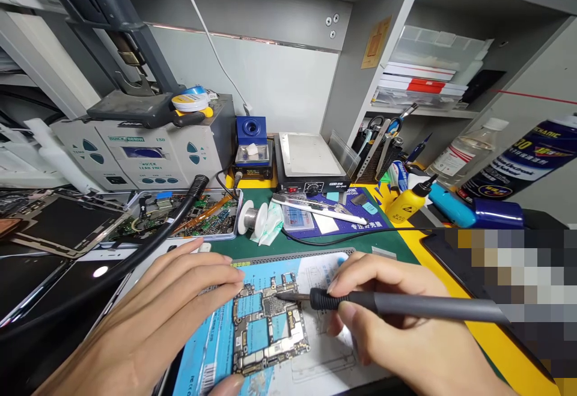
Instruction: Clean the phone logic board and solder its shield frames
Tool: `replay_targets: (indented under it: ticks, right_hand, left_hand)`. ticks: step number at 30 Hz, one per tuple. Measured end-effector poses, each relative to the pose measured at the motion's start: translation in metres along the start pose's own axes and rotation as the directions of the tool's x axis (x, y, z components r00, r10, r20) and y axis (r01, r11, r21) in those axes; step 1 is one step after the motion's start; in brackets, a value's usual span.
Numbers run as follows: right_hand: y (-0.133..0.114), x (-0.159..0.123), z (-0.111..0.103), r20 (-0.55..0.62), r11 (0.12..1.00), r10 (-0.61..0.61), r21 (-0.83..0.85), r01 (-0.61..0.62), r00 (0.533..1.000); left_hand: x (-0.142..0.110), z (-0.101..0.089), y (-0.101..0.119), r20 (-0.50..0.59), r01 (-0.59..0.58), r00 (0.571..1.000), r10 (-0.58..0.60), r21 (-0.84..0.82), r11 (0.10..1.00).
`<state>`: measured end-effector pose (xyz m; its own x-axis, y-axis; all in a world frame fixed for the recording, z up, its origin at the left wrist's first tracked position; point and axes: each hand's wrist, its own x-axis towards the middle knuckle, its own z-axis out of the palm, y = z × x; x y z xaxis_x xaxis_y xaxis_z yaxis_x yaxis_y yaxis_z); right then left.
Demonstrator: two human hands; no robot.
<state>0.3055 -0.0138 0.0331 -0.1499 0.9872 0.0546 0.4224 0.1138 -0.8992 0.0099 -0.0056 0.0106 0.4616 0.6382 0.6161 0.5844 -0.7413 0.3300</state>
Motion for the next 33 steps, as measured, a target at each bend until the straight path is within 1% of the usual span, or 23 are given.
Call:
replay_targets:
  ticks: [4,7,10,13,14,16,19,21,23,24,26,30,33]
  right_hand:
    - [0.008,-0.003,-0.006,0.060,0.999,0.050,0.011,-0.051,0.997]
    - [0.009,-0.004,-0.007,0.055,0.992,0.096,0.076,-0.100,0.994]
    - [0.007,-0.004,-0.001,0.022,0.971,0.153,0.182,-0.154,0.988]
    - [0.007,-0.003,0.005,-0.054,0.926,0.223,0.323,-0.195,0.973]
    - [0.008,-0.002,0.007,-0.064,0.911,0.242,0.359,-0.204,0.968]
    - [0.009,0.001,0.009,-0.039,0.888,0.278,0.392,-0.241,0.960]
    - [0.007,0.004,0.009,0.032,0.869,0.297,0.404,-0.284,0.954]
    - [0.003,0.005,0.010,0.052,0.848,0.319,0.429,-0.310,0.946]
    - [0.000,0.006,0.011,0.047,0.823,0.353,0.460,-0.334,0.935]
    - [0.000,0.006,0.012,0.036,0.818,0.368,0.462,-0.342,0.929]
    - [0.003,0.005,0.012,0.010,0.836,0.368,0.434,-0.335,0.930]
    - [0.015,0.002,0.011,-0.003,0.887,0.331,0.342,-0.310,0.943]
    - [0.011,0.001,0.012,0.004,0.899,0.318,0.317,-0.303,0.948]
  left_hand:
    - [0.001,0.000,0.002,0.013,0.034,0.999,-0.033,-0.021,0.999]
    - [0.001,-0.001,0.002,0.021,0.034,0.999,-0.033,-0.015,0.999]
    - [0.000,0.001,0.000,0.002,0.001,1.000,-0.001,0.014,1.000]
    - [0.000,0.001,0.000,-0.024,-0.026,0.999,0.027,0.034,0.999]
    - [0.000,0.001,0.001,-0.017,-0.021,1.000,0.022,0.046,0.999]
    - [0.000,-0.001,0.004,0.015,0.001,1.000,-0.002,0.076,0.997]
    - [0.000,-0.003,0.010,0.049,0.038,0.998,-0.043,0.094,0.995]
    - [0.000,-0.004,0.011,0.032,0.045,0.998,-0.047,0.054,0.998]
    - [0.001,-0.003,0.010,0.034,0.059,0.998,-0.059,-0.001,0.998]
    - [0.001,-0.002,0.008,0.025,0.058,0.998,-0.058,-0.025,0.998]
    - [0.002,-0.001,0.005,0.019,0.060,0.998,-0.059,-0.040,0.997]
    - [0.003,0.001,0.001,-0.004,0.035,0.999,-0.035,0.002,0.999]
    - [0.002,0.000,0.002,0.004,0.035,0.999,-0.035,-0.015,0.999]
